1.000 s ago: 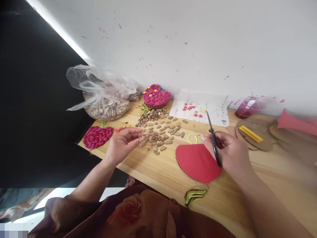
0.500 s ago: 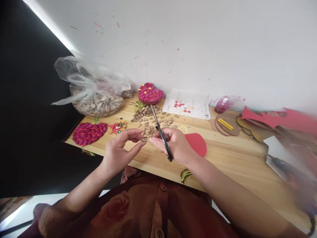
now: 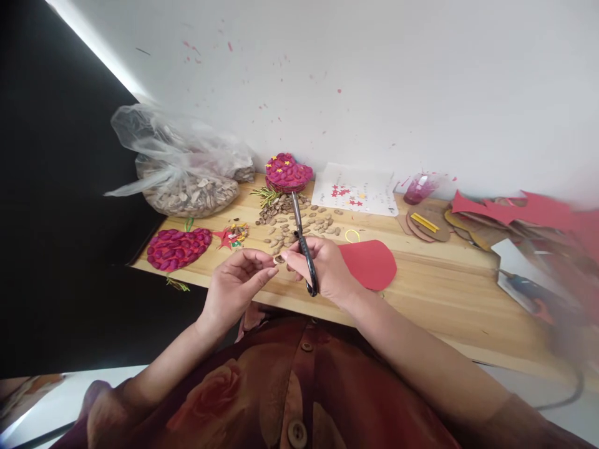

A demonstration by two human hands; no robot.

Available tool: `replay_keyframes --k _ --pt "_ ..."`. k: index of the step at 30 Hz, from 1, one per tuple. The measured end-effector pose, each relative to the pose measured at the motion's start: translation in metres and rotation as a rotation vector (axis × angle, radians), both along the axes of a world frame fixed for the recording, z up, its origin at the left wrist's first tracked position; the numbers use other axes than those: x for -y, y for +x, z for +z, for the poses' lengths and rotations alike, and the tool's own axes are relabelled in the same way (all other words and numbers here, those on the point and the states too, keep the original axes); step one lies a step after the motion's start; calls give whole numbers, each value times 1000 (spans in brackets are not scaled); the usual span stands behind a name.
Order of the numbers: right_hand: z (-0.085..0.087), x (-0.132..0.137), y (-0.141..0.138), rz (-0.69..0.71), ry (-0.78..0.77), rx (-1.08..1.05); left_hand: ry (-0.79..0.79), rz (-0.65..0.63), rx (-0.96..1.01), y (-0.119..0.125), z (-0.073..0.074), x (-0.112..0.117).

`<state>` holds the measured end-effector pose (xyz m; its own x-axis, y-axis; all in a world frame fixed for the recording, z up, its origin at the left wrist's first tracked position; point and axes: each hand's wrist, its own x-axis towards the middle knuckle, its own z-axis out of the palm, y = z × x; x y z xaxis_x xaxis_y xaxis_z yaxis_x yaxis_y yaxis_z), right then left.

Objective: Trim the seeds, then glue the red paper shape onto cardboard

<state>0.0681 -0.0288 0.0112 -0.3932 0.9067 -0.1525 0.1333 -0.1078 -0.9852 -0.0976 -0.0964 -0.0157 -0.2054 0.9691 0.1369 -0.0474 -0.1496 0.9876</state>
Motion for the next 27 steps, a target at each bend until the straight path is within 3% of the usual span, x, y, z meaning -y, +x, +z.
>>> replay_keyframes --k 4,14,20,27 --pt "0 5 -9 -5 -56 -61 38 92 2 2 -8 0" --pt "3 16 -10 8 -84 -31 90 98 -108 1 -18 7" --pt "1 22 4 63 186 297 52 100 122 -1 -18 8" --pt "-1 37 17 33 616 888 55 149 89 -4 -21 10"
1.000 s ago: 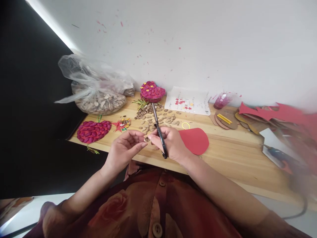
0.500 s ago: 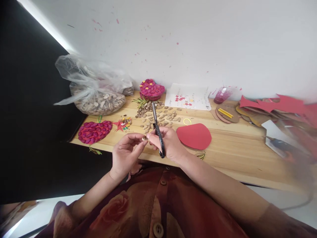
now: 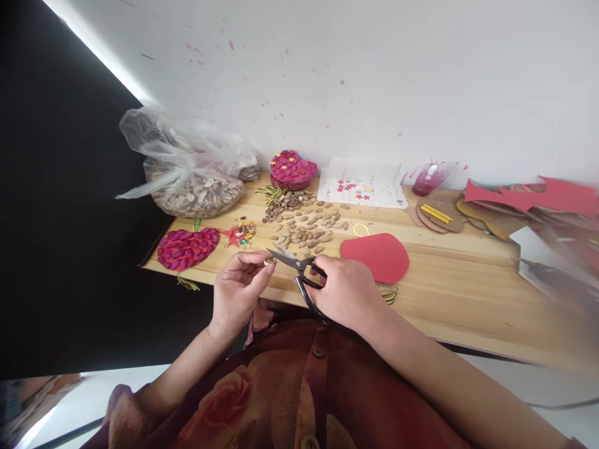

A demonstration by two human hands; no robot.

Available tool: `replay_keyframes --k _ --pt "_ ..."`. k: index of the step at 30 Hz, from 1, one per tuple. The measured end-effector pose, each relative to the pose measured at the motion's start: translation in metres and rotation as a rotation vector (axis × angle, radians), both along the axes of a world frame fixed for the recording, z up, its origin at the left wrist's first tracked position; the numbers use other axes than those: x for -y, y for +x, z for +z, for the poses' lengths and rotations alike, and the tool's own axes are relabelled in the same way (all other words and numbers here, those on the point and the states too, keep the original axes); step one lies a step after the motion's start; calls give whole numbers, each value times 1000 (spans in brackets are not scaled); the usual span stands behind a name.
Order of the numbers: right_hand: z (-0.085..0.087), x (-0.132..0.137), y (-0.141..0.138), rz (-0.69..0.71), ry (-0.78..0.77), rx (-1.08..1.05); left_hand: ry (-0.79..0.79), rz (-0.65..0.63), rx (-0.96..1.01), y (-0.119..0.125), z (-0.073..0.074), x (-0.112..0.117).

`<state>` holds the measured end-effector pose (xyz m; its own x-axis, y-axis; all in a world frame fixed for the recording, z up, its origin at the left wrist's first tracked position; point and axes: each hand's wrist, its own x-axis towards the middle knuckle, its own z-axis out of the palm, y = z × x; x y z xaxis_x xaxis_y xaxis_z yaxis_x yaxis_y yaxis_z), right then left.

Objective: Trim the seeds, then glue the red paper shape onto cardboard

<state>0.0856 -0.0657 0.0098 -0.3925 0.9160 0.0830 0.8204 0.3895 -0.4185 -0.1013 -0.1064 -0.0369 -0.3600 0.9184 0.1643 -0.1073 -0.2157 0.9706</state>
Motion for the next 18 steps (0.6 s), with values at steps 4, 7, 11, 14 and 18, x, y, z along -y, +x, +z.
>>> replay_keyframes --k 4,7,11,14,18 --pt "0 5 5 12 186 155 3 15 -22 1 -2 1" --pt "0 6 7 9 210 204 9 18 -21 2 -1 2" --pt "0 7 9 14 180 238 3 31 -1 4 -1 4" --pt "-1 9 9 10 184 260 -12 52 10 6 -1 5" --pt "0 11 10 -4 177 265 -23 61 34 10 0 5"
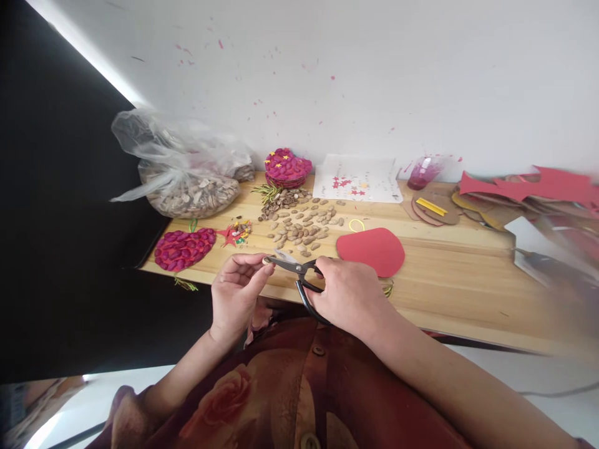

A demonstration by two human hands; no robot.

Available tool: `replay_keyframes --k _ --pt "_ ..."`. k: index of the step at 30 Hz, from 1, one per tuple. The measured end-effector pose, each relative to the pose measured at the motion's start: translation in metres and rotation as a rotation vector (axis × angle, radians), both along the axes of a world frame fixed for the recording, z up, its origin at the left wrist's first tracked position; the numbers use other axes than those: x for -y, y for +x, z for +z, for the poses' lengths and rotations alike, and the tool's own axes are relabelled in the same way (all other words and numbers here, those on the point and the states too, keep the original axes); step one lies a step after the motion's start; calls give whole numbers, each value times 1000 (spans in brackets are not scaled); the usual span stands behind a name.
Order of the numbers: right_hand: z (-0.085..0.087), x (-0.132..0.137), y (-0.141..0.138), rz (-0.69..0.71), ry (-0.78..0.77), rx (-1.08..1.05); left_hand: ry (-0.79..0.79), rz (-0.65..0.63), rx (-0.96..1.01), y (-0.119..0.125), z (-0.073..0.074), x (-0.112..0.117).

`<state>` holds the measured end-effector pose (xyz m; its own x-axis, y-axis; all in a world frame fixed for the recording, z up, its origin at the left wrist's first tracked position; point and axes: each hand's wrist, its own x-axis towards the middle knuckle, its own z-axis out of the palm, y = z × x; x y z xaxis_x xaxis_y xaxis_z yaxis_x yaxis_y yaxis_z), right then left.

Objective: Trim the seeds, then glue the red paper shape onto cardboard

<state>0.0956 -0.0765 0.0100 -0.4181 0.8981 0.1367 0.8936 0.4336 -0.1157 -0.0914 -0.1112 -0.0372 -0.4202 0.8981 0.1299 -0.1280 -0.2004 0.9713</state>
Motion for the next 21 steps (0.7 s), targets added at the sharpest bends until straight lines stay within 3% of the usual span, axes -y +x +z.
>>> replay_keyframes --k 11,21 --pt "-1 0 4 -2 -97 -45 -21 -1 34 4 -2 2" --pt "2 0 1 11 -27 14 -15 -59 21 -6 -4 4"
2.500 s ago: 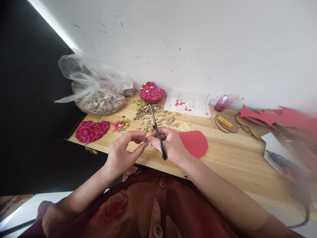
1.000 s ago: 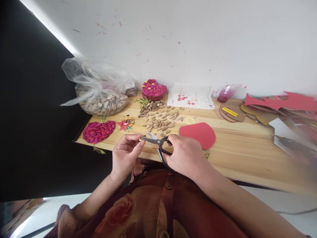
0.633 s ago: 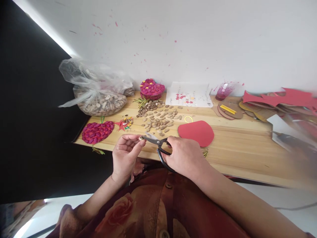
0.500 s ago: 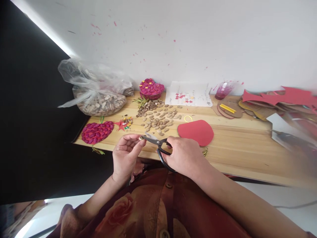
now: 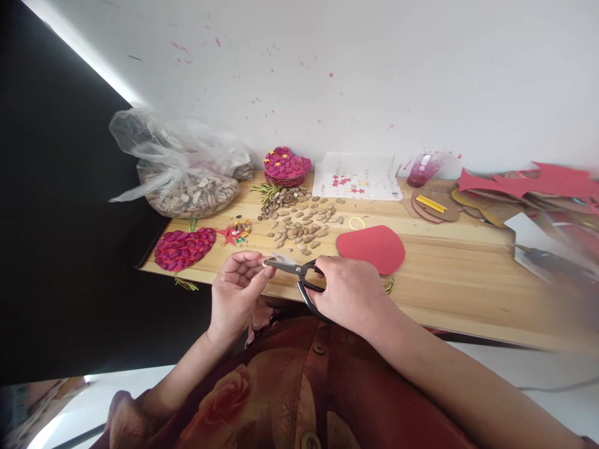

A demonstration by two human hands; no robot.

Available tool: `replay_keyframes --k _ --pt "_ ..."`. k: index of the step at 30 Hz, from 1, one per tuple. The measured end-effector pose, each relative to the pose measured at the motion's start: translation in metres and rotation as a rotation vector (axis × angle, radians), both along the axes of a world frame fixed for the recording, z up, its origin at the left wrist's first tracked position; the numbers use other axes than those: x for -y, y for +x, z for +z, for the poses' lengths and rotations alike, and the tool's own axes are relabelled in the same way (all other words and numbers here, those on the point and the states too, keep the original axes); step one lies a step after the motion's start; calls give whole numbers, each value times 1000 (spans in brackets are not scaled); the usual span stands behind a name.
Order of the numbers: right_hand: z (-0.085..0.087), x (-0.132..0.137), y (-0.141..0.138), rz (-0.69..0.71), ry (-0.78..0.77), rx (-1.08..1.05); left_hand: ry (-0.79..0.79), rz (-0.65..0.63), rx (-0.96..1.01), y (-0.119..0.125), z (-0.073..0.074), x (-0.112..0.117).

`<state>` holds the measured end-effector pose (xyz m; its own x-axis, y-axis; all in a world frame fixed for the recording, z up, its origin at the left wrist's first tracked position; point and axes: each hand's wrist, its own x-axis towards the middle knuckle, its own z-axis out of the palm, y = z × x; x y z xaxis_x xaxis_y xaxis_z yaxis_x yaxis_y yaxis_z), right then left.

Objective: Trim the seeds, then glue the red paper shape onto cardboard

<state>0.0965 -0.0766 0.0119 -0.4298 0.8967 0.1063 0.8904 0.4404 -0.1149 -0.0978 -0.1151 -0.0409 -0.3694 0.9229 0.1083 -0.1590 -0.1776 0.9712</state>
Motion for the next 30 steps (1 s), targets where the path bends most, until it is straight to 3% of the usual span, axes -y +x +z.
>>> replay_keyframes --k 8,30 --pt "2 0 0 25 -5 5 -60 -128 71 -4 8 2" --pt "0 -6 1 49 -87 15 -102 -179 195 -12 7 2"
